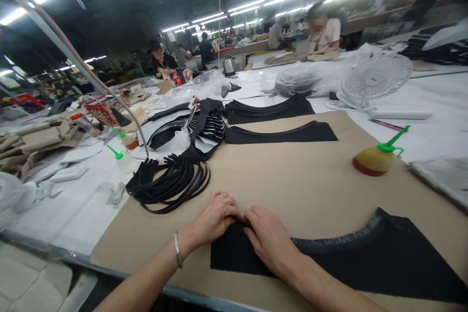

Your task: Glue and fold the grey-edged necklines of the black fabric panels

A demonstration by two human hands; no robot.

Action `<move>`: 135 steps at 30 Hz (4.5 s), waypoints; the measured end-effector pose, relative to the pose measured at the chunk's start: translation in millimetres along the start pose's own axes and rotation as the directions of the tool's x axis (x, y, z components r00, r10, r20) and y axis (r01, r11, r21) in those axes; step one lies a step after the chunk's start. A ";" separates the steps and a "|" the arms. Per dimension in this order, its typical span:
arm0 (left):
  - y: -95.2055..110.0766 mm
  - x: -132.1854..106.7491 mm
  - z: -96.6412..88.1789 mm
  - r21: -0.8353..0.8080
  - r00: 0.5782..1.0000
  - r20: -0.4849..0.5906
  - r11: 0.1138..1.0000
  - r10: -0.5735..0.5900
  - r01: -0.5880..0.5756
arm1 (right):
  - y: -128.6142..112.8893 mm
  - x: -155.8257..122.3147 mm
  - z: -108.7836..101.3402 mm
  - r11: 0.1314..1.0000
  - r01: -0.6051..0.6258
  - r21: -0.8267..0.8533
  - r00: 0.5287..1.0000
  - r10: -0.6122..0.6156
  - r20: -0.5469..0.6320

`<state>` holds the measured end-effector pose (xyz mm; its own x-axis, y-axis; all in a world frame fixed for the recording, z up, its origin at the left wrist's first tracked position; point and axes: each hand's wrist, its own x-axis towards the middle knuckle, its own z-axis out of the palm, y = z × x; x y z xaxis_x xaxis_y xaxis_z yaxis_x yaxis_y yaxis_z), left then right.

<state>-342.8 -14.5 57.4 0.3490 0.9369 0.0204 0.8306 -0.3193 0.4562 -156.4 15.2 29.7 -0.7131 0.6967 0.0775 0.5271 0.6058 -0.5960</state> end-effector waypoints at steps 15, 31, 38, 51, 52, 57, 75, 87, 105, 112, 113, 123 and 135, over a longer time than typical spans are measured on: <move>-9.7 -16.9 1.3 0.351 0.965 -0.040 0.908 0.260 -0.230 | 12.0 -13.2 18.3 0.866 0.275 -0.417 0.923 -0.360 -0.138; -6.1 -30.5 8.1 0.317 0.971 -0.171 0.942 0.168 -0.107 | 7.2 -11.6 13.3 0.799 0.326 -0.505 0.913 -0.405 -0.052; -2.3 -8.8 -10.7 0.046 0.995 -0.044 0.994 -0.095 0.097 | -10.8 1.5 -0.5 0.987 0.029 -0.160 0.999 -0.034 -0.032; -4.2 12.8 -25.7 0.074 0.984 0.155 0.994 -0.088 0.077 | -15.5 15.0 9.2 0.992 -0.124 -0.028 0.992 0.123 -0.041; -4.8 13.3 -26.1 0.068 0.984 0.157 0.995 -0.088 0.078 | -15.3 15.2 9.6 0.991 -0.129 -0.015 0.991 0.128 -0.042; -7.8 14.0 -26.0 0.061 0.983 0.171 0.996 -0.067 0.057 | -16.4 16.4 11.2 0.991 -0.131 -0.023 0.990 0.129 -0.054; -29.7 -14.3 -27.2 0.248 0.977 0.127 0.949 0.168 -0.196 | -10.0 2.0 29.3 0.867 0.192 -0.460 0.944 -0.292 -0.156; -39.8 -35.6 -13.4 0.420 0.970 0.001 0.880 0.242 -0.220 | -15.5 -3.1 30.9 0.767 0.224 -0.602 0.906 -0.391 -0.162; -14.3 -61.2 14.0 0.247 0.976 -0.218 0.968 0.012 0.044 | -23.0 19.2 12.0 0.967 0.117 -0.228 0.993 -0.108 0.049; -16.9 -62.7 22.4 0.204 0.970 -0.240 0.974 -0.048 0.099 | -23.0 18.7 13.8 0.996 0.026 -0.085 0.999 -0.021 0.049; -16.8 -63.4 22.6 0.202 0.970 -0.238 0.974 -0.052 0.102 | -22.9 19.3 14.0 0.997 0.023 -0.073 0.998 -0.019 0.052; -15.5 -66.5 24.6 0.195 0.970 -0.229 0.972 -0.085 0.131 | -21.3 21.1 14.6 0.999 0.014 -0.038 0.998 -0.012 0.067; -13.0 -67.5 25.3 0.190 0.964 -0.249 0.971 -0.096 0.145 | -17.4 22.7 15.7 0.987 0.096 -0.128 0.993 -0.086 0.086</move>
<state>-366.2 -77.2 27.6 0.1489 0.9689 0.1975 0.9395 -0.2010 0.2774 -189.0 14.5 29.3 -0.7929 0.6065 0.0592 0.5107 0.7144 -0.4784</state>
